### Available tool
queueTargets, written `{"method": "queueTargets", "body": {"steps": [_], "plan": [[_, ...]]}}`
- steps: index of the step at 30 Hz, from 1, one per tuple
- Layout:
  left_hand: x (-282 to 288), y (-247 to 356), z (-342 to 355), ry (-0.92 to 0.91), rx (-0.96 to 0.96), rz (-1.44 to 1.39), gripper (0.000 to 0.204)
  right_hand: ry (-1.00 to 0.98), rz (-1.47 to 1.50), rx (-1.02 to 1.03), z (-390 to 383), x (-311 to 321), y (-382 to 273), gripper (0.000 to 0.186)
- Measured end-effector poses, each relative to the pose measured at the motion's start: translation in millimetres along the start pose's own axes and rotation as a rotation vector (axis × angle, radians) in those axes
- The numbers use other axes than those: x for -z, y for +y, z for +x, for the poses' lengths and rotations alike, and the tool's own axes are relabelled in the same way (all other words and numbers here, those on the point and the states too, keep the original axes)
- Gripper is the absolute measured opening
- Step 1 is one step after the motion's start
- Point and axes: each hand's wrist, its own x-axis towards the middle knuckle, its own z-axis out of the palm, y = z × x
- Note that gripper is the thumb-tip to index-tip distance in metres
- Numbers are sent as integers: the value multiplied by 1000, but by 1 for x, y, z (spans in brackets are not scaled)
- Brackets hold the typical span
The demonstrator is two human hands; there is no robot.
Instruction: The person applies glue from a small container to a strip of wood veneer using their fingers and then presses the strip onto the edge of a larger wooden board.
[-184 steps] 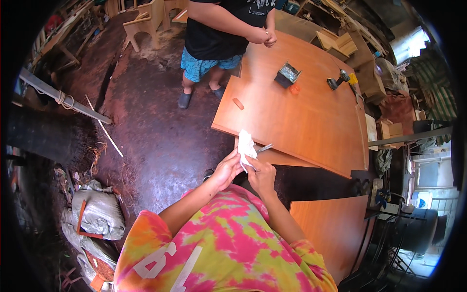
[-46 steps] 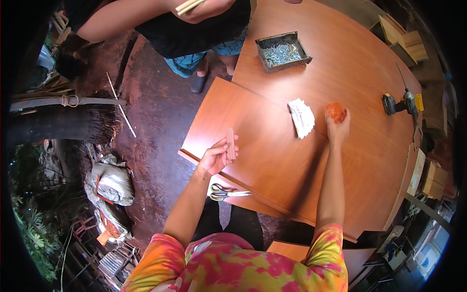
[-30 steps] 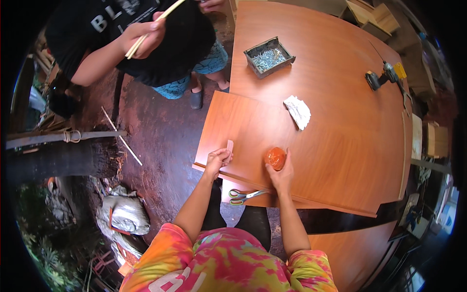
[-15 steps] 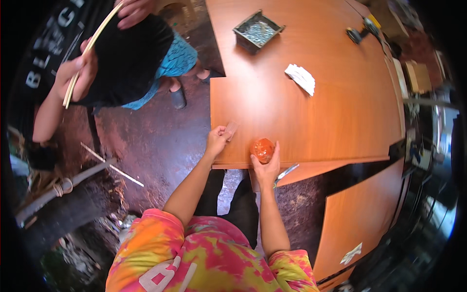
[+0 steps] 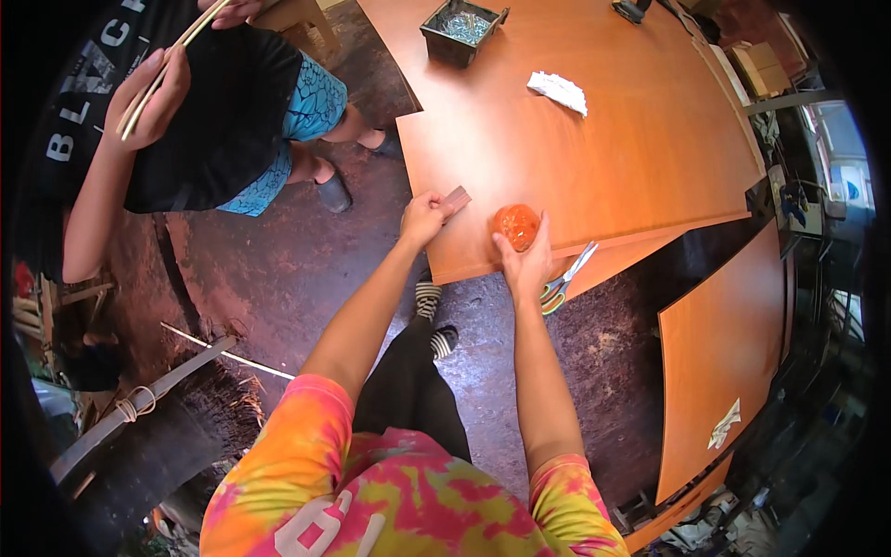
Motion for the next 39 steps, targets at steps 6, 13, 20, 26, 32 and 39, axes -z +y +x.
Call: {"method": "queueTargets", "body": {"steps": [6, 13, 20, 26, 32, 39], "plan": [[11, -15, 4, -21, 61, -129, 14, 95, -65, -85, -2, -19, -19, 102], [-1, 4, -18, 8, -155, 193, 22, 169, 6, -236, -33, -28, 0, 95], [34, -31, 22, -11, -420, -83, 25, 526, 71, -330, -157, -54, -21, 38], [121, -28, -26, -683, -212, -30, 25, 486, -45, -103, -193, -108, -104, 23], [179, -155, -47, -888, 223, -34, 26, 146, 142, 12, -239, -214, -68, 17], [133, -209, -20, -921, 65, -68, 30, 283, 445, -335, -275, -292, 5, 11]]}}
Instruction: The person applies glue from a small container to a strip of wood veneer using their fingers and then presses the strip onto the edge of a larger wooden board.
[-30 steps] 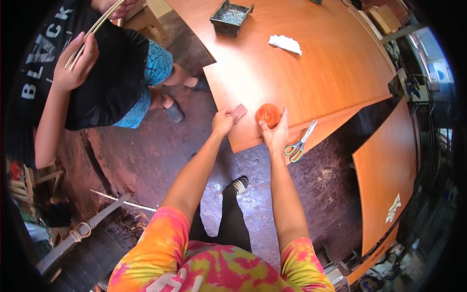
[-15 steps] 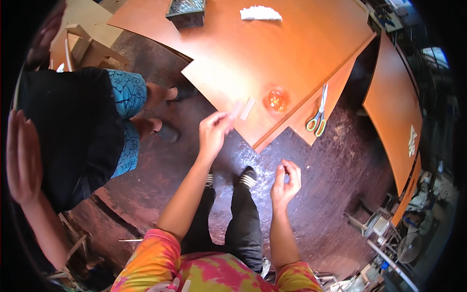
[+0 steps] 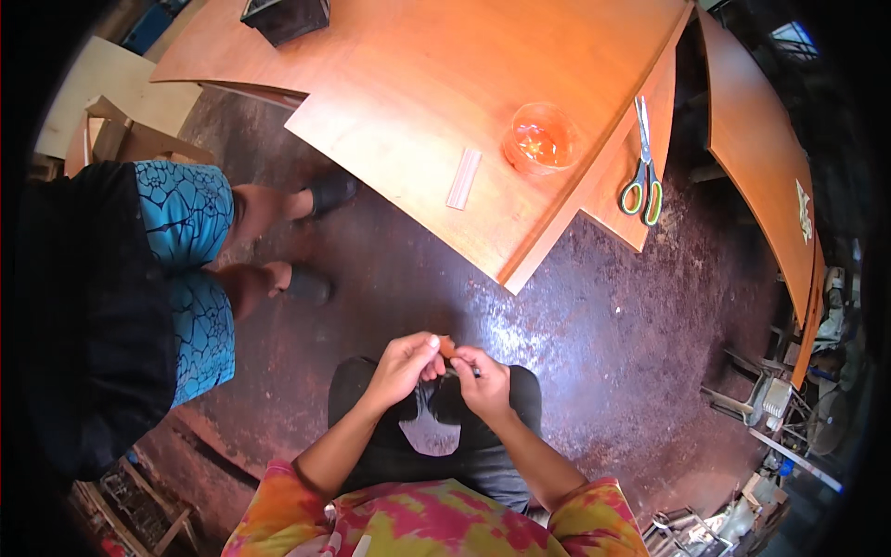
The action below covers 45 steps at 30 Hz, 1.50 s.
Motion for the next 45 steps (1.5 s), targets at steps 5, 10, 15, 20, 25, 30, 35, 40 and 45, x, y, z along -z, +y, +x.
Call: {"method": "queueTargets", "body": {"steps": [5, 10, 15, 20, 25, 30, 35, 40, 45], "plan": [[-4, 77, 47, 165, -1209, 690, 25, 129, 480, -1, 28, -13, 40, 14], [-16, 110, 87, -21, -1466, 784, 20, 303, 441, 354, 60, -10, 70, 17], [-26, 94, 113, -34, -1420, 728, 15, 434, 306, 425, 87, -7, 67, 19], [-23, 101, 105, -67, -1346, 732, 14, 484, 269, 518, 89, -8, 47, 16], [-28, 104, 103, -105, -1363, 772, 11, 546, 305, 506, 94, -5, 38, 15], [-23, 102, 102, -162, -1273, 820, 17, 596, 274, 666, 101, -1, 38, 13], [-28, 98, 105, -172, -1263, 818, 17, 547, 285, 666, 102, 5, 42, 12], [-25, 97, 101, -178, -1236, 779, 18, 549, 274, 660, 105, 4, 40, 12], [-29, 95, 98, -157, -1231, 769, 17, 526, 296, 637, 104, 2, 44, 13]]}}
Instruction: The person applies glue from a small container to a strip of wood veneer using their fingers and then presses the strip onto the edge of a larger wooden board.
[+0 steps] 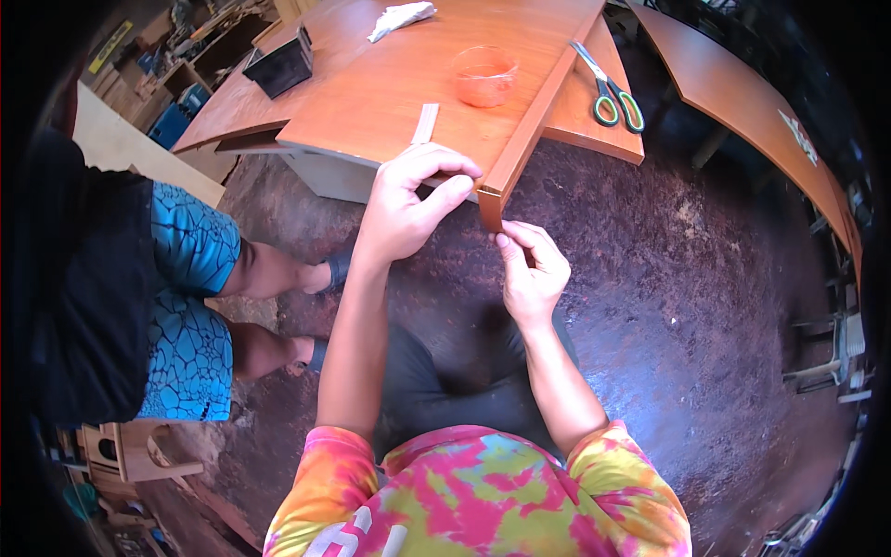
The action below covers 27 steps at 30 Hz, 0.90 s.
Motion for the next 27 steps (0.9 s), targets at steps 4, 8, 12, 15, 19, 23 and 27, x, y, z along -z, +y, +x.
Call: {"method": "queueTargets", "body": {"steps": [4, 8, 12, 15, 19, 23, 27], "plan": [[1, -4, -2, 18, -24, 10, 14, -11, 38, -15, -3, -2, 3, 14], [0, -5, -1, 22, -15, 4, 12, 2, 101, -89, -6, 0, 7, 14], [-4, -6, -2, 82, 7, -111, 11, -3, 95, -120, -6, 6, 3, 16], [-13, -3, -15, 313, -111, -83, 10, 5, 255, -304, -15, 9, -11, 18], [-43, 11, -62, 508, -104, -54, 13, -45, 412, -395, -28, 23, -22, 21], [-85, 11, -107, 458, 219, -358, 18, -113, 396, -426, -47, 23, -25, 20], [-106, -4, -130, 520, 290, -611, 17, -171, 279, -386, -61, 24, -22, 19]]}}
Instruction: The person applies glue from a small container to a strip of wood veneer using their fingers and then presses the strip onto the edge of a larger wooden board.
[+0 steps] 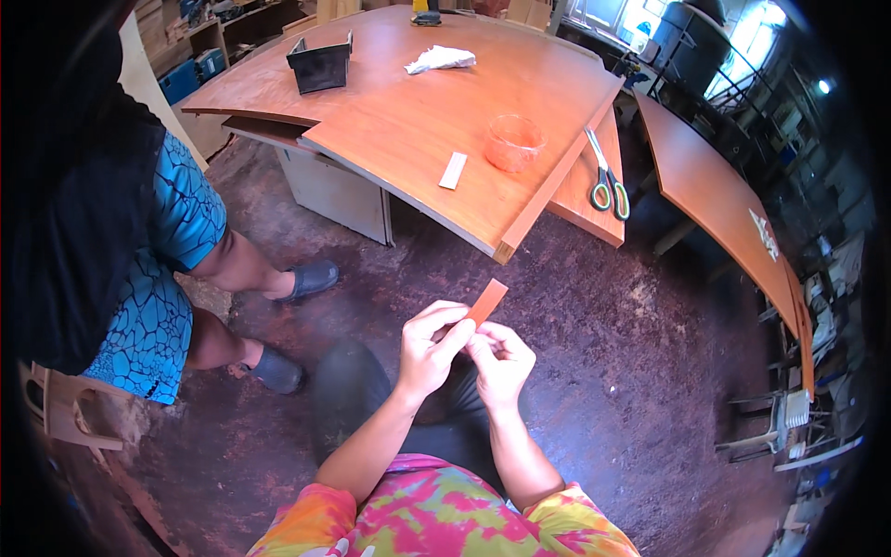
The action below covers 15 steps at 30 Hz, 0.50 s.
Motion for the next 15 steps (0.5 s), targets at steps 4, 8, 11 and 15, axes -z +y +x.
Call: {"method": "queueTargets", "body": {"steps": [4, 8, 11, 15], "plan": [[10, 6, 1, -39, 48, -35, 14, -87, -116, 2, 3, 6, 1, 16], [19, 5, 8, -5, -51, -1, 10, -141, -173, 15, 12, 3, -12, 15], [14, 14, 9, 110, 58, -173, 15, -86, -495, 348, 32, 1, -44, 11], [34, 20, 23, 111, -20, -77, 23, -166, -756, 774, 107, -20, -117, 9]]}}
